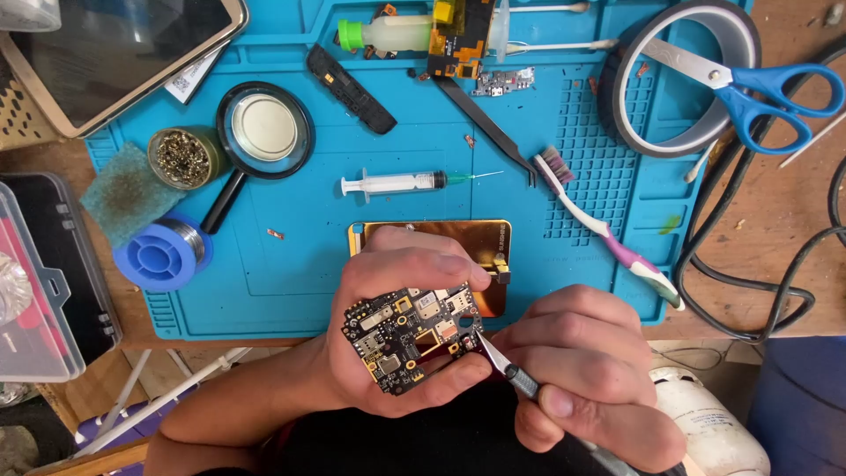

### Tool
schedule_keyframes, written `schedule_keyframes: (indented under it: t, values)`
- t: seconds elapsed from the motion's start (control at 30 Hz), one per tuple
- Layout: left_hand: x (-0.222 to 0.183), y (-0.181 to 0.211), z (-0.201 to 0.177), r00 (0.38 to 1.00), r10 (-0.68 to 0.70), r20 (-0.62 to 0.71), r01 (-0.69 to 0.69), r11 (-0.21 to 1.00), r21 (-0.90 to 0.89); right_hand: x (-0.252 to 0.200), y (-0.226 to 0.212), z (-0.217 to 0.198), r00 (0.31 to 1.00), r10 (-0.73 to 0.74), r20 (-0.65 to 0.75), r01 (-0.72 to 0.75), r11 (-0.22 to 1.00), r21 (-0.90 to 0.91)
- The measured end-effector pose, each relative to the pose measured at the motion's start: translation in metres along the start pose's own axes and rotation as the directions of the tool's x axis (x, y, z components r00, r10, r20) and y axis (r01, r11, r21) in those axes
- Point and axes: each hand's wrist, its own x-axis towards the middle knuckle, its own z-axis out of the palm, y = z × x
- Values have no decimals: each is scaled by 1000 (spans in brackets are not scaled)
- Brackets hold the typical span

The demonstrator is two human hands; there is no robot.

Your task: Using a precision knife to scrape the surface of a mobile phone circuit board and cleaning it with a toothbrush.

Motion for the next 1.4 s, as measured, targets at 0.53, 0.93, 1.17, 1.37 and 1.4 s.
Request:
schedule_keyframes:
  t: [0.53, 0.93, 1.17, 1.37, 1.4]
  values:
    - [-2, 1, 0, 1000, -18, 7, 18, 1000, -4, 1, -1, 0, 1000, 20, 15, -20, 1000, 4]
    - [-3, -4, 0, 1000, 3, -11, -3, 1000, 5, 0, 0, -2, 1000, -5, 8, 5, 1000, 29]
    - [-3, -4, -1, 999, 32, 19, -33, 999, 19, -2, 5, -8, 998, -43, 47, 41, 998, 55]
    - [-4, -5, -1, 1000, 16, 15, -17, 1000, 22, -3, 3, -15, 998, -14, 62, 12, 999, 40]
    - [-4, -5, 0, 1000, 16, 4, -16, 1000, 18, -5, 3, -19, 996, 2, 86, -5, 1000, 30]
